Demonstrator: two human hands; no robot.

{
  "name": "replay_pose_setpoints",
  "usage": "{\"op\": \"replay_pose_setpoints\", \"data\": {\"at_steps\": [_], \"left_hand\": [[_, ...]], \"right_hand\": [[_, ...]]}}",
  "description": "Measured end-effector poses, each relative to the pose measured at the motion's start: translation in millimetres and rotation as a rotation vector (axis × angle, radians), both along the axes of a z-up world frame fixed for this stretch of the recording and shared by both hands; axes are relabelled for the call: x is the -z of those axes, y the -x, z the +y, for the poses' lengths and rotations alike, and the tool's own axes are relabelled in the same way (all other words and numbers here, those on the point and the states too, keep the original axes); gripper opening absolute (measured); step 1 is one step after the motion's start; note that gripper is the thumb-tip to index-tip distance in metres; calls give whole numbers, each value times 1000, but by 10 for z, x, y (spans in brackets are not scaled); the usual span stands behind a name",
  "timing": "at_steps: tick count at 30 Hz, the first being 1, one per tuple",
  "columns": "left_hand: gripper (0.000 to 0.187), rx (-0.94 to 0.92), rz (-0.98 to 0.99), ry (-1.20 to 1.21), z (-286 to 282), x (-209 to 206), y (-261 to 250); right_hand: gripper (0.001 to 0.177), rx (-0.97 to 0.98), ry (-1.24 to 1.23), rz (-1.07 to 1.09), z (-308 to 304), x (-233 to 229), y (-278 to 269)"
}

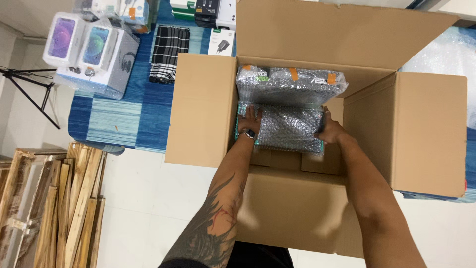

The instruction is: The person places multiple electronic components, including graphics card boxes and bubble-wrapped items, into a cardboard shipping box and then prepares a roll of adhesive tape.

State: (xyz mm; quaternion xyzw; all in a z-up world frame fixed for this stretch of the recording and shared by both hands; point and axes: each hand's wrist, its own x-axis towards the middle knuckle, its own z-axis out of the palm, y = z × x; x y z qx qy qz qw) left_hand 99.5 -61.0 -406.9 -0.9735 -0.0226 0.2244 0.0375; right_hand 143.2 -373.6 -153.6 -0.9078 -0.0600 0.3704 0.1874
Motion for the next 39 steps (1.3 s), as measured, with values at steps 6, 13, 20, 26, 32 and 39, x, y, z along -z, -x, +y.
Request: {"op": "replay_pose_setpoints", "data": {"at_steps": [6,13,20,26,32,39], "left_hand": [[51,26,-256,48,-116,-1660,364],[79,53,-195,132,-36,-1391,111],[56,96,-291,168,-41,-1617,169],[56,159,-215,279,-199,-2631,457],[30,451,75,285,-107,-3289,758],[55,318,436,305,34,-3151,779]], "right_hand": [[121,198,-115,101,-176,51,-184],[112,317,-264,134,-461,319,-276],[110,390,-436,151,-357,-530,-17],[93,-102,-307,23,-989,4,65],[99,-158,-212,103,-966,-462,479],[71,-250,-121,226,-712,-694,614]]}}
